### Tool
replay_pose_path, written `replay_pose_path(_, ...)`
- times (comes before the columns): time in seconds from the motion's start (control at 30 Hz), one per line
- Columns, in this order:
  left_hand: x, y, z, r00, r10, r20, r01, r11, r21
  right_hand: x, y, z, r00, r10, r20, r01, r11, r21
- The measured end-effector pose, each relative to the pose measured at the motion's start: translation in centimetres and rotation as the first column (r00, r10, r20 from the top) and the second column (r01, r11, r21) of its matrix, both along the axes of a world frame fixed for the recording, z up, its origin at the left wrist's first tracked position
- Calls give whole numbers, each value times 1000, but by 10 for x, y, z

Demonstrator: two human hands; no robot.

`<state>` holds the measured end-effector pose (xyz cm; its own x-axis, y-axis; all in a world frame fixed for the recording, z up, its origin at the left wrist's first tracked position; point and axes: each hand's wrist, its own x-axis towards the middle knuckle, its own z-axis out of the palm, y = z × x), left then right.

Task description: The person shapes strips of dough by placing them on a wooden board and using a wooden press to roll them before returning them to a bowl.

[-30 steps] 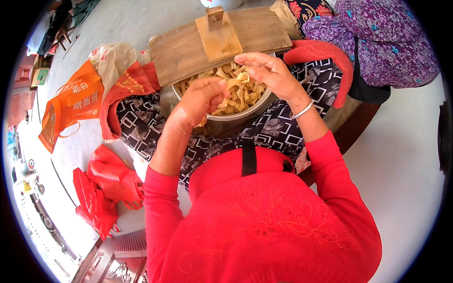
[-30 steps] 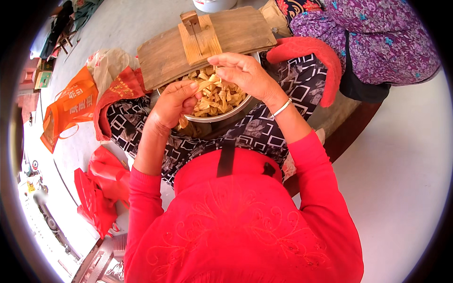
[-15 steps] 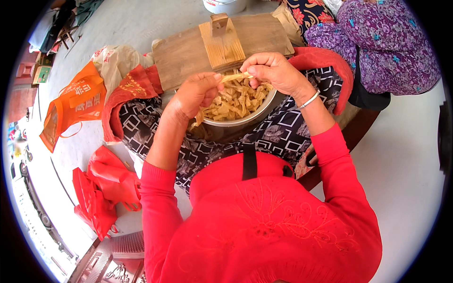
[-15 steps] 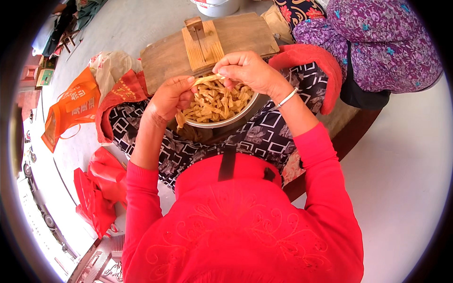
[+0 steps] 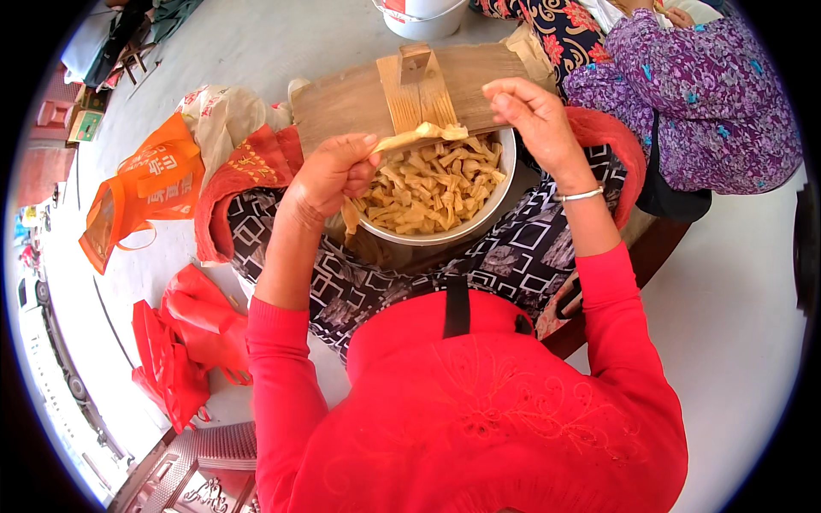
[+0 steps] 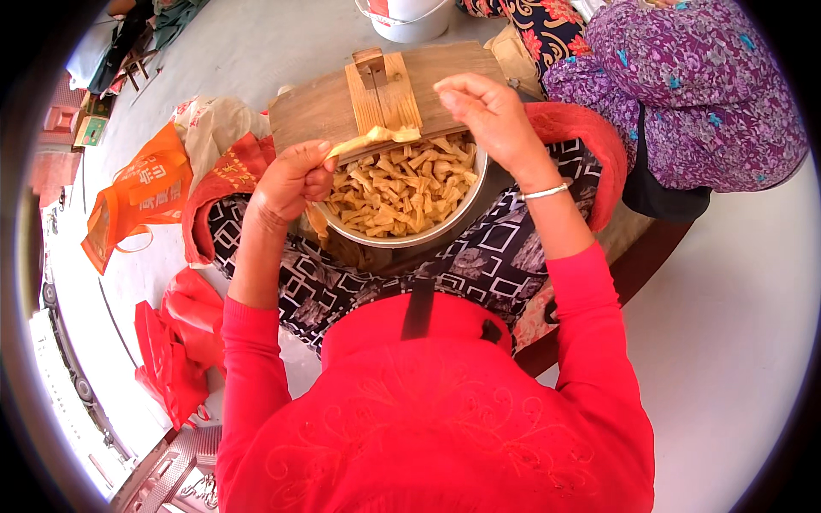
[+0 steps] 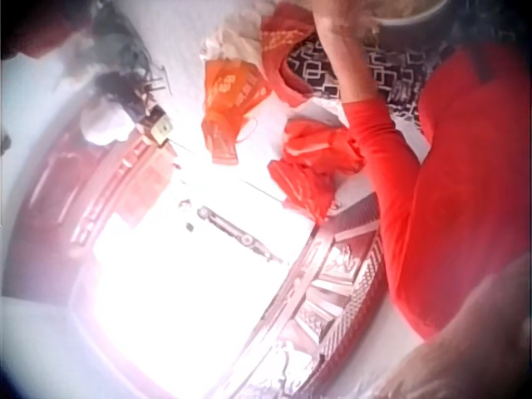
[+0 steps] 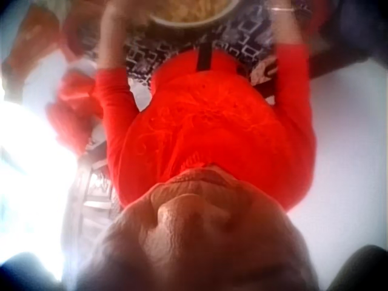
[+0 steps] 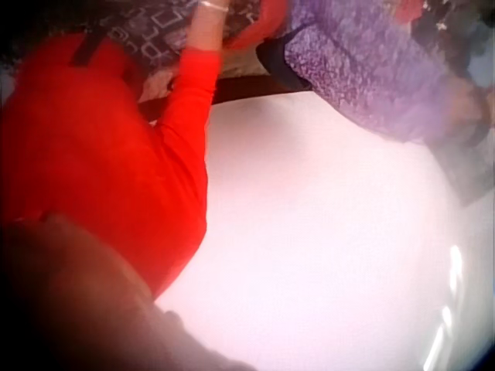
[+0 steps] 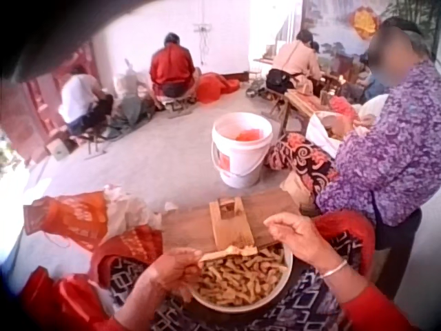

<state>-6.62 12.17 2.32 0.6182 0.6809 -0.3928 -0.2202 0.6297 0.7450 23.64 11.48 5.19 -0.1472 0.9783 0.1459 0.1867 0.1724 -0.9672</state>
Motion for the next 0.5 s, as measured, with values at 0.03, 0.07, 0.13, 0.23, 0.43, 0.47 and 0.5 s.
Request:
replay_pose_path(0.03, 3, 0, 1, 1000, -1, 11, 1, 1000, -12, -14, -2, 3, 999, -15, 33, 13, 998, 68)
replay_pose_path(0.07, 5, 0, 1, 1000, -2, 21, 3, 1000, -27, -22, -3, -1, 996, 65, -62, -62, 997, 37)
replay_pose_path(0.13, 10, 0, 1, 999, -8, 34, 9, 999, -40, -34, -6, 0, 975, 155, -161, -177, 975, -136)
replay_pose_path(0.23, 11, 8, 1, 999, -44, -8, 43, 999, -20, -42, -2, -6, 966, 192, -172, -232, 937, -260)
replay_pose_path(0.43, 32, 25, -5, 978, 105, -181, -70, 980, 188, -42, 9, -25, 998, -42, -55, 35, 992, -121)
replay_pose_path(0.47, 34, 28, -8, 969, 123, -213, -75, 973, 218, -43, 9, -26, 997, -60, -46, 55, 992, -115)
replay_pose_path(0.5, 35, 32, -10, 960, 141, -244, -79, 966, 247, -45, 9, -27, 996, -79, -36, 75, 991, -109)
